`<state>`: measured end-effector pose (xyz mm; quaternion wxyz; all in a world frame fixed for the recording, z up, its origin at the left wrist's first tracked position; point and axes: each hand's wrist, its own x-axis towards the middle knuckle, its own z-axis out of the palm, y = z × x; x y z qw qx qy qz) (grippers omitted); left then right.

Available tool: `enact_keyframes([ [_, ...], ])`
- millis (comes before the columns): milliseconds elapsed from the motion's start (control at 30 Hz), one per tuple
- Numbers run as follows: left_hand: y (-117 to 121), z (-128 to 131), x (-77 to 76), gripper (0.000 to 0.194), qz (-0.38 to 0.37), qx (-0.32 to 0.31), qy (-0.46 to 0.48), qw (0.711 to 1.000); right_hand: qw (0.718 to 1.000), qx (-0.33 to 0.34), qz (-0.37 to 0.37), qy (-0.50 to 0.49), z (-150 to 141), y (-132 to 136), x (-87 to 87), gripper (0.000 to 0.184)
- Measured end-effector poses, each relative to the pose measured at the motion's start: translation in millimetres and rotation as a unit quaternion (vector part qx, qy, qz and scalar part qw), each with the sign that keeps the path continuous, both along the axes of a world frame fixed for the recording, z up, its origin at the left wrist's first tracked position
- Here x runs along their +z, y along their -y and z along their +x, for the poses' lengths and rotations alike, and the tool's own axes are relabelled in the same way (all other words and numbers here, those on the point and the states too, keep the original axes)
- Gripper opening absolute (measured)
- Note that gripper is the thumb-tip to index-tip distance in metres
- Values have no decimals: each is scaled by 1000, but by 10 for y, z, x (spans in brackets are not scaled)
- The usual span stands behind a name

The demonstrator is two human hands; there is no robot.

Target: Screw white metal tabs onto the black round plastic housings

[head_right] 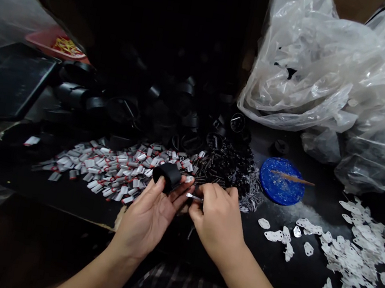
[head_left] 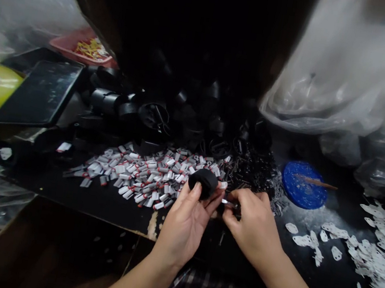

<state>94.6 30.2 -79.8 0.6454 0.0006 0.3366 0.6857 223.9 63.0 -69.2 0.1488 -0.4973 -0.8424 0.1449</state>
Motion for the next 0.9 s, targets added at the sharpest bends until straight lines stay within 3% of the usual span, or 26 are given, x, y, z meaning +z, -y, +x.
enact_keyframes([
  [133, 28, 22, -25, 15, 3, -18, -9, 1000, 998, -5, -29, -52, -8, -26, -11, 8],
  [233, 31, 16, -42, 16, -17, 3, -16, 1000, 991, -30, -54, -116, 22, -21, 61, 8],
  [333, 43, 16, -33, 19, -19, 2, -25, 1000, 974, -78, -87, -193, 80, 10, 163, 5],
  [467, 118, 57, 7, 18, -18, -36, -22, 999, 947, -131, -121, -267, 135, 56, 268, 14],
  [667, 216, 145, -1, 19, -24, -36, -43, 998, 938, -134, -144, -286, 181, 92, 307, 9],
  [900, 398, 151, -103, 27, -13, -18, -193, 981, 928, -124, -209, -283, 210, 177, 331, 14],
])
